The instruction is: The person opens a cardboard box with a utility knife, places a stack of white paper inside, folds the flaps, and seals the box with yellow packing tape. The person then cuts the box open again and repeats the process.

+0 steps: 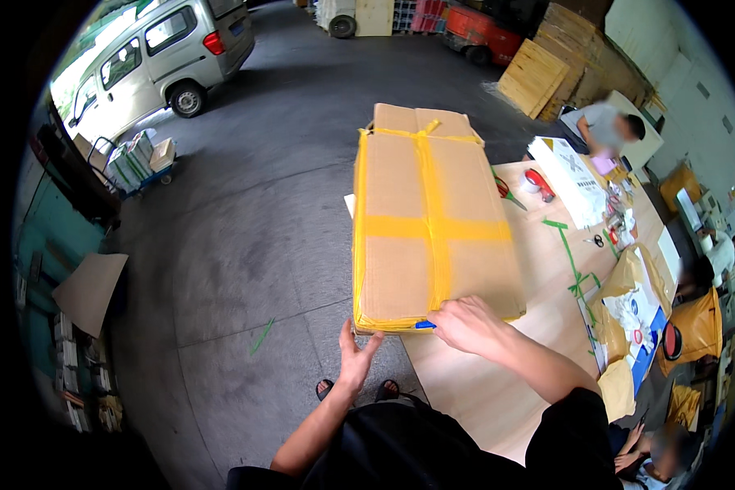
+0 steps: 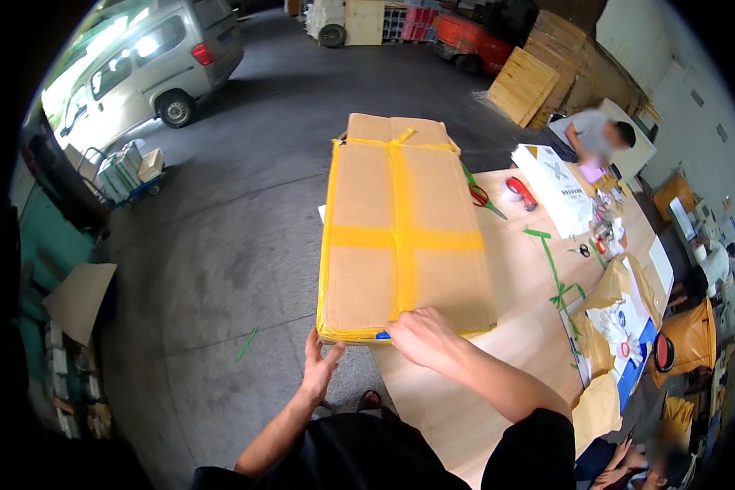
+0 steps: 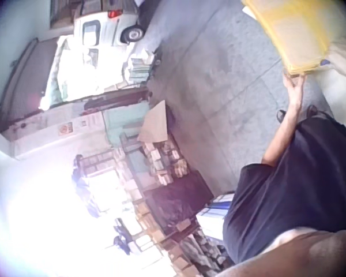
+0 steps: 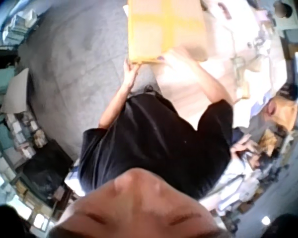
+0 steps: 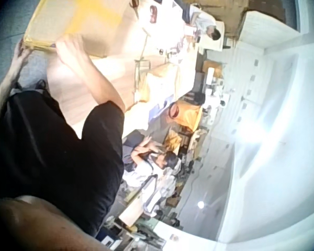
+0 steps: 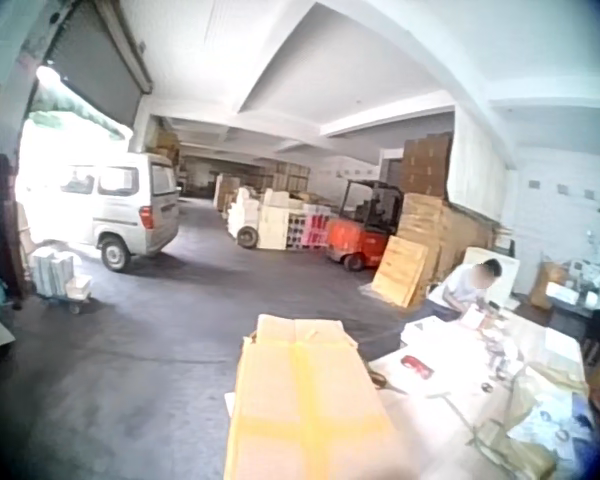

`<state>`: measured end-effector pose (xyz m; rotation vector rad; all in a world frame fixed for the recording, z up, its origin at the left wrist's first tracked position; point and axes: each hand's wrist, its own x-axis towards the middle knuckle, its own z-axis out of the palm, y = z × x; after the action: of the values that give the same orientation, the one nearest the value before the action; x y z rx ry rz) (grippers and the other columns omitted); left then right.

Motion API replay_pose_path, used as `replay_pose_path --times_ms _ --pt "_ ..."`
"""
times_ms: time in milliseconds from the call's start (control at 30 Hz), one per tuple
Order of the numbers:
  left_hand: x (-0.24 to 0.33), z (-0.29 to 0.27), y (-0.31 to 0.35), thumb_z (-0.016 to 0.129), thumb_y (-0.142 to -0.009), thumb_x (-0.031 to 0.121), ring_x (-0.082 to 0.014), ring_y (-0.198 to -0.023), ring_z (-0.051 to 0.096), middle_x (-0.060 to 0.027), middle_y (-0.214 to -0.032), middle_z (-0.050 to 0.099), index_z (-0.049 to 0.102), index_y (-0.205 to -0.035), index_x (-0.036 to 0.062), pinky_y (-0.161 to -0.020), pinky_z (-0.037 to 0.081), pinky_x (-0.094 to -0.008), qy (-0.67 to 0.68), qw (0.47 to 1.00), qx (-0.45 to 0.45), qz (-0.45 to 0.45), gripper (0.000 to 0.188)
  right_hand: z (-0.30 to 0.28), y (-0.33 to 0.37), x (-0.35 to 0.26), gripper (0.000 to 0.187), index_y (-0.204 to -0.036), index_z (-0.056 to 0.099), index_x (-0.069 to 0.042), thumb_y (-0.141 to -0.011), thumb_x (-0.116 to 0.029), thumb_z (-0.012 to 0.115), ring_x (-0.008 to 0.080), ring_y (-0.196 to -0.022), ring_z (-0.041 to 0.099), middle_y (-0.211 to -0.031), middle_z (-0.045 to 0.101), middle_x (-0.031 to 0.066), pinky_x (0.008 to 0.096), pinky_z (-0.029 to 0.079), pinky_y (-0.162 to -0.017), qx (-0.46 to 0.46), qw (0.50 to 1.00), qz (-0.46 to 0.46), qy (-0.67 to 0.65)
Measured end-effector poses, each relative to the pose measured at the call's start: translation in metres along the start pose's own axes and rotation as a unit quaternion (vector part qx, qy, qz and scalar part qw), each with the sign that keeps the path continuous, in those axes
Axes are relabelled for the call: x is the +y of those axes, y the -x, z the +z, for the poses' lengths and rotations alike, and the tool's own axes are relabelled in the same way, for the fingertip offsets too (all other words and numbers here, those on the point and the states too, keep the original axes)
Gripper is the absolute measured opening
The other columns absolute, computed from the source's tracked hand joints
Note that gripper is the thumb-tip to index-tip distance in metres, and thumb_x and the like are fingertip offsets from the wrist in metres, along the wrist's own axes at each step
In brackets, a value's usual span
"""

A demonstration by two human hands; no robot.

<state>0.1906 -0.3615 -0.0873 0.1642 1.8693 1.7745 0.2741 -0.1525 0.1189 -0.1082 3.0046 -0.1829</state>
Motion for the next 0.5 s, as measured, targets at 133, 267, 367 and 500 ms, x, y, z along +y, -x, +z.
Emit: replay_pose_path --times_ms 133,267,367,500 --pt "0.056 0.028 0.020 0.079 -0.076 0.052 -0.0374 -0.135 0.034 -0.0186 -0.158 0.006 -0.008 -0.154 0.0091 -0.097 0.044 -0.0535 0.076 0.981 -0.047 -0.171 0.125 -0.014 0.012 0.018 0.010 -0.073 0.070 -0.004 -0.074 -0.008 0.061 0.0350 -0.074 0.069 -0.076 0.068 0.0183 0.0437 0.054 -0.065 -0.046 0.997 -0.001 0.055" --pt "0.054 0.048 0.014 0.077 -0.078 0.050 -0.0380 -0.139 0.031 -0.0157 -0.159 0.009 -0.015 -0.154 0.0149 -0.095 0.044 -0.0569 0.070 0.980 -0.079 -0.168 0.124 -0.014 0.001 0.019 0.013 -0.078 0.073 -0.005 -0.077 -0.008 0.060 0.0326 -0.080 0.071 -0.080 0.070 0.0174 0.0427 0.056 -0.069 -0.095 0.995 -0.002 0.040" --pt "0.051 0.038 0.016 0.075 -0.081 0.045 -0.0386 -0.139 0.032 -0.0142 -0.157 0.017 -0.009 -0.154 0.0187 -0.096 0.040 -0.0595 0.096 0.974 -0.115 -0.167 0.115 -0.001 -0.005 0.000 0.016 -0.081 0.074 -0.005 -0.079 -0.009 0.059 0.0311 -0.084 0.071 -0.085 0.072 0.0163 0.0416 0.057 -0.073 -0.096 0.995 -0.011 -0.007" --pt "0.048 0.007 0.008 0.078 -0.081 0.031 -0.0293 -0.142 0.027 -0.0149 -0.152 0.031 0.009 -0.154 0.0120 -0.110 0.031 -0.0479 0.110 0.978 -0.115 -0.137 0.102 0.025 -0.005 -0.034 0.015 -0.083 0.070 -0.002 -0.078 -0.009 0.057 0.0289 -0.076 0.071 -0.082 0.070 0.0167 0.0402 0.057 -0.067 -0.024 1.000 0.000 0.011"
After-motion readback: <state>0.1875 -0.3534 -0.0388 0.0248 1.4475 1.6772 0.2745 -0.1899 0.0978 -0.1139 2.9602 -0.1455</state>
